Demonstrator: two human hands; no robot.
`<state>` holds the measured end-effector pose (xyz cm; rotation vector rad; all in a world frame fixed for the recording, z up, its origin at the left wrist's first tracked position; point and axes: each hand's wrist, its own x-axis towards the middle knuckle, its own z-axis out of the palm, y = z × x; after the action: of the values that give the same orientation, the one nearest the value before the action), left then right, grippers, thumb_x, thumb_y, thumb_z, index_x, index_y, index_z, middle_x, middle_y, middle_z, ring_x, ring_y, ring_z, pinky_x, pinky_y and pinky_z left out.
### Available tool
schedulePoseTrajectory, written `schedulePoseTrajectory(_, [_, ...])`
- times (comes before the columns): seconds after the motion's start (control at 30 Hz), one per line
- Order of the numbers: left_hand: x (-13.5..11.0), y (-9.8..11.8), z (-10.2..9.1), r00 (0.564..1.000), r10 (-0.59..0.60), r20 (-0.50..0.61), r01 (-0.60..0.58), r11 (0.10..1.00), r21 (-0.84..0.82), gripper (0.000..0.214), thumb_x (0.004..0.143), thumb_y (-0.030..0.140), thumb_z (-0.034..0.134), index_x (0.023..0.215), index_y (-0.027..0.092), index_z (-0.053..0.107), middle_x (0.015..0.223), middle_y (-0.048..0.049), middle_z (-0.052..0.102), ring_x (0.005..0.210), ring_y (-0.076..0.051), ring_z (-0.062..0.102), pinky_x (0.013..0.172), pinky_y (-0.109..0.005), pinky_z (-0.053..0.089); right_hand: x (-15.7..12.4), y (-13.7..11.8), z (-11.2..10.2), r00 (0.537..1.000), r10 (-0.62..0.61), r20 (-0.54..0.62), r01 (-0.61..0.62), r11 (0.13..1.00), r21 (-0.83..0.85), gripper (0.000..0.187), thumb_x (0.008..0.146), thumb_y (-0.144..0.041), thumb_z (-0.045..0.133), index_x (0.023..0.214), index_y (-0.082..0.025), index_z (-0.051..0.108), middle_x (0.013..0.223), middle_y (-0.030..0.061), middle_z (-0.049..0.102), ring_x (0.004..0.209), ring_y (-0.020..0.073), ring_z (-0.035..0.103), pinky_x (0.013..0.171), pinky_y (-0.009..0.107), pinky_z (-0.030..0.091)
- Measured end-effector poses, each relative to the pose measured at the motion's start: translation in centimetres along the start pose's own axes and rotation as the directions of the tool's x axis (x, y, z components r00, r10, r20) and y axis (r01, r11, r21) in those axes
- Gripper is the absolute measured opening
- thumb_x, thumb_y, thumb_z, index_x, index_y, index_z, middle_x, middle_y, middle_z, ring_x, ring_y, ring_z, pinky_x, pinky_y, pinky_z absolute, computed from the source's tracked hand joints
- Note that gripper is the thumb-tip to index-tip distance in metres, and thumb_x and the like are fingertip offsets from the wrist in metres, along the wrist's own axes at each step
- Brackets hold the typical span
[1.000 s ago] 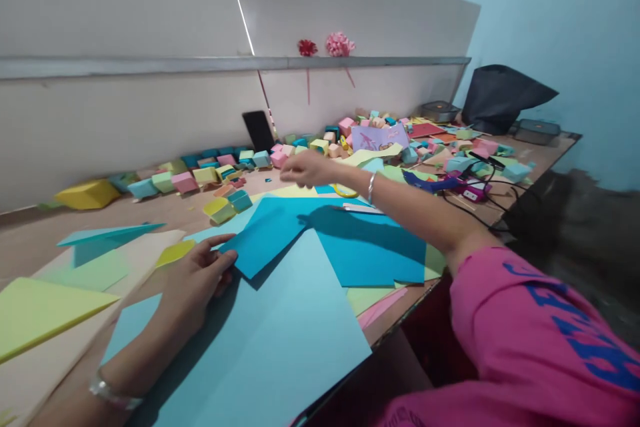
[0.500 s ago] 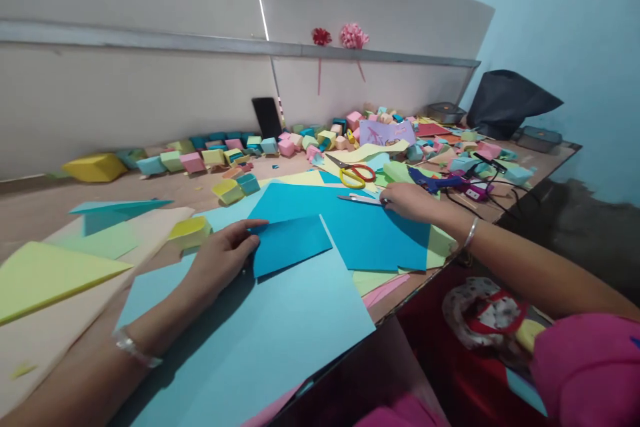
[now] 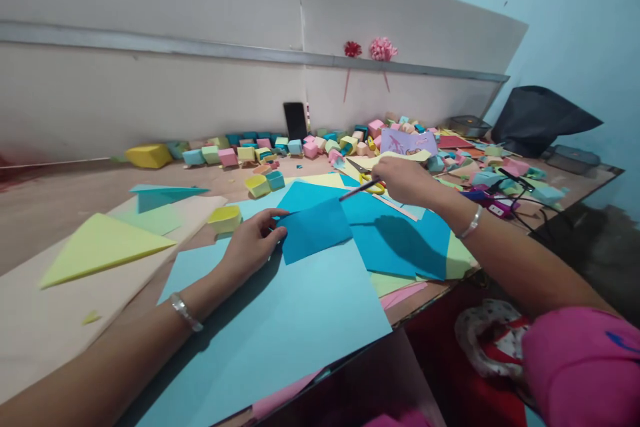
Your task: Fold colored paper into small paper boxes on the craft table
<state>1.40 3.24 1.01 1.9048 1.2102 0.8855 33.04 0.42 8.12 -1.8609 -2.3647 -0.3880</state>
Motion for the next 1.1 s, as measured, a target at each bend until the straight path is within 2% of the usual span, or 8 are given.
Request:
schedulePoseTrajectory(0.07, [0.0, -0.1, -0.1, 1.0, -0.007, -0.025, 0.007, 1.0, 0.006, 0.037, 0.071, 0.04, 0.06, 0.102, 0.02, 0.067, 0.057, 0.0039, 0.048, 0.053, -0.015, 0.046, 0.052, -0.025, 0.033, 3.0, 0.0, 0.1, 0.996, 0.001, -0.089, 0.015, 0.984, 0.175, 0.023, 0.076, -0.003, 0.05, 0.087, -0.015, 0.066, 0.094, 0.0127, 0.062, 0.087, 0.0234, 0.056, 0.063, 0.029, 0.032])
schedulePoseTrajectory(0.2, [0.1, -0.3, -0.6, 0.995, 0.007, -0.099, 0.005, 0.993, 0.115, 0.033, 0.075, 0.037, 0.053, 0.1, 0.019, 0.067, 0.061, 0.0022, 0.053, 0.059, -0.017, 0.049, 0.056, -0.027, 0.033, 7.2, -0.4, 2.4, 0.987, -0.074, -0.146, 0.117, 0.942, 0.316, 0.024, 0.085, -0.011, 0.044, 0.09, -0.015, 0.068, 0.089, 0.0086, 0.065, 0.082, 0.019, 0.057, 0.069, 0.028, 0.037])
schedulePoseTrajectory(0.27, [0.2, -0.4, -0.9, 0.992, 0.003, -0.123, 0.014, 0.991, 0.136, 0.031, 0.074, 0.034, 0.054, 0.098, 0.02, 0.068, 0.061, 0.0019, 0.054, 0.06, -0.017, 0.05, 0.057, -0.027, 0.033, 7.5, -1.0, 4.4, 0.976, -0.144, -0.161, 0.197, 0.899, 0.391, 0.026, 0.089, -0.021, 0.043, 0.09, -0.015, 0.068, 0.081, 0.0051, 0.065, 0.077, 0.0166, 0.057, 0.069, 0.026, 0.04])
schedulePoseTrajectory(0.37, [0.5, -0.6, -1.1, 0.99, -0.006, -0.138, 0.027, 0.988, 0.151, 0.03, 0.072, 0.033, 0.056, 0.097, 0.02, 0.068, 0.061, 0.0023, 0.055, 0.061, -0.017, 0.051, 0.058, -0.027, 0.034, 6.3, -1.6, 7.5, 0.954, -0.22, -0.202, 0.293, 0.821, 0.491, 0.027, 0.09, -0.027, 0.046, 0.1, -0.015, 0.067, 0.091, 0.0054, 0.068, 0.084, 0.0161, 0.06, 0.074, 0.026, 0.044])
schedulePoseTrajectory(0.5, [0.7, -0.7, -1.1, 0.993, -0.038, -0.114, 0.055, 0.987, 0.153, 0.032, 0.071, 0.037, 0.059, 0.096, 0.019, 0.068, 0.061, 0.0028, 0.056, 0.059, -0.016, 0.051, 0.057, -0.027, 0.034, 4.9, -1.6, 10.4, 0.945, -0.206, -0.255, 0.32, 0.746, 0.583, 0.029, 0.091, -0.03, 0.046, 0.107, -0.017, 0.066, 0.097, 0.0077, 0.068, 0.088, 0.0171, 0.061, 0.077, 0.029, 0.045])
schedulePoseTrajectory(0.77, [0.8, -0.4, -1.2, 0.986, -0.114, -0.124, 0.131, 0.981, 0.141, 0.034, 0.074, 0.046, 0.059, 0.092, 0.018, 0.066, 0.057, 0.0035, 0.051, 0.055, -0.015, 0.047, 0.051, -0.025, 0.031, 5.1, -1.4, 11.3, 0.913, -0.258, -0.315, 0.4, 0.713, 0.576, 0.028, 0.093, -0.03, 0.047, 0.103, -0.019, 0.07, 0.088, 0.0064, 0.062, 0.086, 0.0171, 0.057, 0.078, 0.03, 0.044])
schedulePoseTrajectory(0.97, [0.7, -0.2, -1.3, 0.989, -0.06, -0.137, 0.104, 0.936, 0.336, 0.033, 0.076, 0.042, 0.056, 0.098, 0.019, 0.064, 0.059, 0.003, 0.055, 0.057, -0.016, 0.051, 0.055, -0.026, 0.034, 5.4, -0.6, 11.8, 0.923, -0.229, -0.309, 0.369, 0.75, 0.549, 0.03, 0.093, -0.028, 0.044, 0.097, -0.017, 0.071, 0.089, 0.0081, 0.06, 0.086, 0.0192, 0.056, 0.079, 0.033, 0.043])
schedulePoseTrajectory(1.1, [0.7, -0.6, -1.4, 0.993, -0.041, -0.113, 0.081, 0.924, 0.373, 0.035, 0.078, 0.043, 0.053, 0.101, 0.019, 0.063, 0.06, 0.0026, 0.054, 0.059, -0.017, 0.052, 0.056, -0.027, 0.035, 5.5, 0.0, 12.0, 0.931, -0.216, -0.294, 0.351, 0.751, 0.559, 0.03, 0.092, -0.026, 0.044, 0.093, -0.016, 0.072, 0.089, 0.008, 0.06, 0.089, 0.0193, 0.055, 0.082, 0.032, 0.043])
